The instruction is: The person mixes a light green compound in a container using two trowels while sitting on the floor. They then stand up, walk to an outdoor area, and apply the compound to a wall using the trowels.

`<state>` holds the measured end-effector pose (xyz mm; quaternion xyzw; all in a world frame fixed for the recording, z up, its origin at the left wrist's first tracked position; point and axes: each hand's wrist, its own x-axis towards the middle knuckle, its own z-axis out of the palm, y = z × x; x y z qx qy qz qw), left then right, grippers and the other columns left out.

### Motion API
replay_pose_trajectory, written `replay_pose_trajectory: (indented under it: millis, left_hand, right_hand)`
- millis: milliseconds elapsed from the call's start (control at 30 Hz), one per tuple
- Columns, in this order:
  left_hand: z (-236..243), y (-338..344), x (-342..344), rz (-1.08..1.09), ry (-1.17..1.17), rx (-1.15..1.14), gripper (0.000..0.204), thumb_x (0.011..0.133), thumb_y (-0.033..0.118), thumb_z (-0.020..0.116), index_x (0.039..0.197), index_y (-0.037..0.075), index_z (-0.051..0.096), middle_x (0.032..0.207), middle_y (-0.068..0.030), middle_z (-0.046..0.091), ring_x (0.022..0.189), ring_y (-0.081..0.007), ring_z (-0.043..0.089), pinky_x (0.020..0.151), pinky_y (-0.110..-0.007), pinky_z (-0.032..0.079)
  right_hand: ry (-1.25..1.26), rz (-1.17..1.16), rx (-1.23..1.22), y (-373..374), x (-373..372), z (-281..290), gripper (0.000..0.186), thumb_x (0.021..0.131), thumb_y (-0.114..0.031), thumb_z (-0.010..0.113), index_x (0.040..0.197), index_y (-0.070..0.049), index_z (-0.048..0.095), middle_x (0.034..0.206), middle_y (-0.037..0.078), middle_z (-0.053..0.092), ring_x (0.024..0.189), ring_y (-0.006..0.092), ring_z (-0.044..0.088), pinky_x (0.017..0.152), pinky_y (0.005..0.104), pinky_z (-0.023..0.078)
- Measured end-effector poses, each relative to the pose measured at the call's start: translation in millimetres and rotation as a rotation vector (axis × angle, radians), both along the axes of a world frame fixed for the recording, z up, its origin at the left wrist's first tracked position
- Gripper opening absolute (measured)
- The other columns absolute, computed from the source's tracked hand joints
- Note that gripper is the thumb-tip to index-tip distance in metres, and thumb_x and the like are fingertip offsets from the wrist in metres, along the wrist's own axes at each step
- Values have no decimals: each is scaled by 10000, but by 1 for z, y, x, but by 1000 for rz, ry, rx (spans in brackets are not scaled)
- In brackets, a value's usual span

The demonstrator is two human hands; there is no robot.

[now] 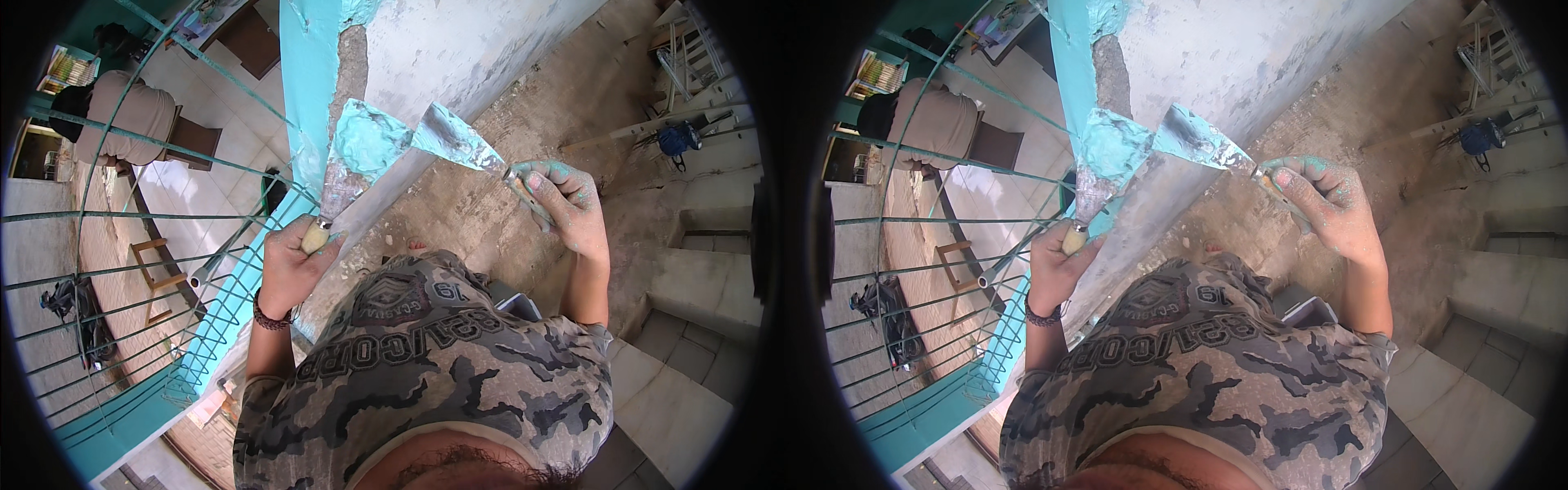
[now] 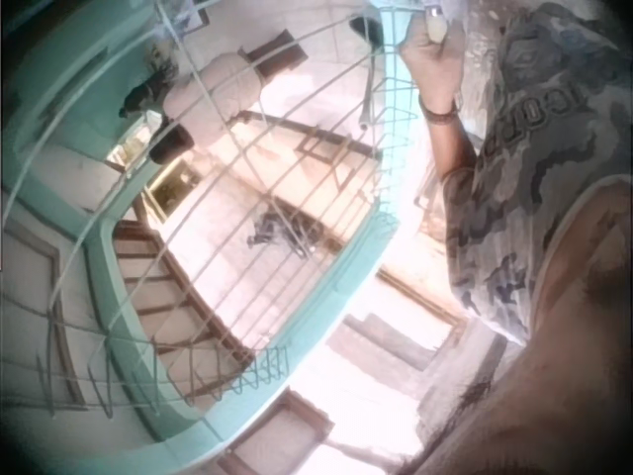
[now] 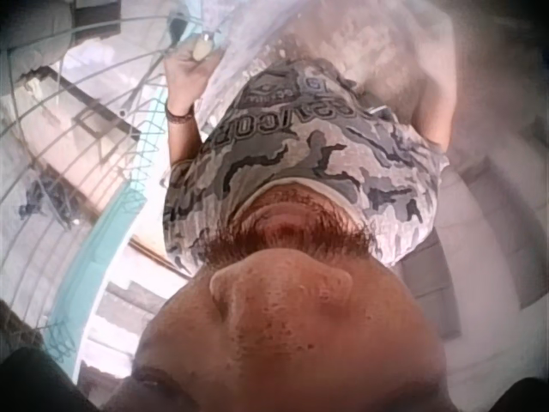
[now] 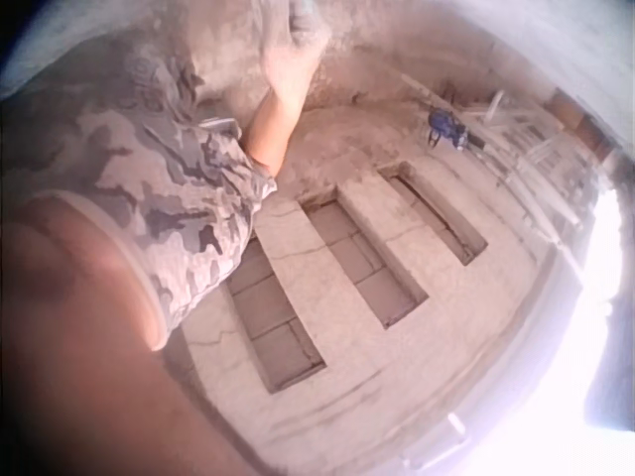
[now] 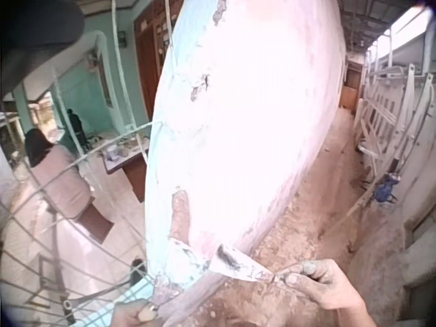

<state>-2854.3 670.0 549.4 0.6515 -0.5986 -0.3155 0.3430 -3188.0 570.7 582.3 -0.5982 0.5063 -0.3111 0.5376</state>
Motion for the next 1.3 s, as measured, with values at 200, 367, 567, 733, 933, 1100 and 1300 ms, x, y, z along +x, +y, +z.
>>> replay_pose_trajectory:
  millis: [200,367,567,733,933,1100,1300]
  left_hand:
    - [-2,3,0,-52,-18,1,146,767,81,718,844,0,625,633,-95,584,532,-127,497,537,-268,437]
    - [-1,8,2,-100,-97,-4,160,759,98,719,841,10,613,622,-121,569,527,-218,564,532,-292,449]
    - [7,12,9,-106,-233,-61,179,745,116,708,861,21,610,649,-155,588,593,-329,604,531,-348,465]
    - [10,9,12,-108,-281,-85,179,736,116,706,853,20,610,649,-168,585,611,-348,604,533,-362,467]
    - [-9,-2,11,-29,-84,-37,188,752,115,717,768,-6,574,607,-152,552,520,-275,545,515,-322,436]
    - [-11,4,14,53,52,67,194,780,94,722,750,-15,563,579,-77,503,542,-107,400,502,-269,376]
    - [-21,19,18,159,125,162,211,778,73,729,727,-18,546,579,-21,456,573,-80,359,504,-257,346]
  right_hand:
    - [-62,-56,2,14,10,-8,227,940,-201,598,1038,-19,692,644,-62,542,507,2,387,435,191,291]
    - [-50,-90,15,19,25,-7,240,923,-229,629,1031,-29,705,623,-79,516,520,-4,373,447,188,284]
    - [-9,-99,-45,16,32,-9,237,919,-226,634,1021,-25,708,615,-71,507,520,0,371,447,189,282]
    - [-201,-33,27,-2,33,-22,270,928,-227,615,1063,-1,678,629,-40,524,494,27,388,427,200,287]
    - [-466,-13,6,-36,43,-51,254,954,-205,561,1105,-12,628,769,43,617,566,73,505,475,201,365]
    - [-322,-120,-646,-81,89,-88,304,919,-111,593,1208,-24,554,1076,94,589,862,140,569,691,248,459]
    - [-71,-234,-1161,-125,115,-111,361,832,4,632,1179,-26,539,1113,136,558,980,269,520,835,361,440]
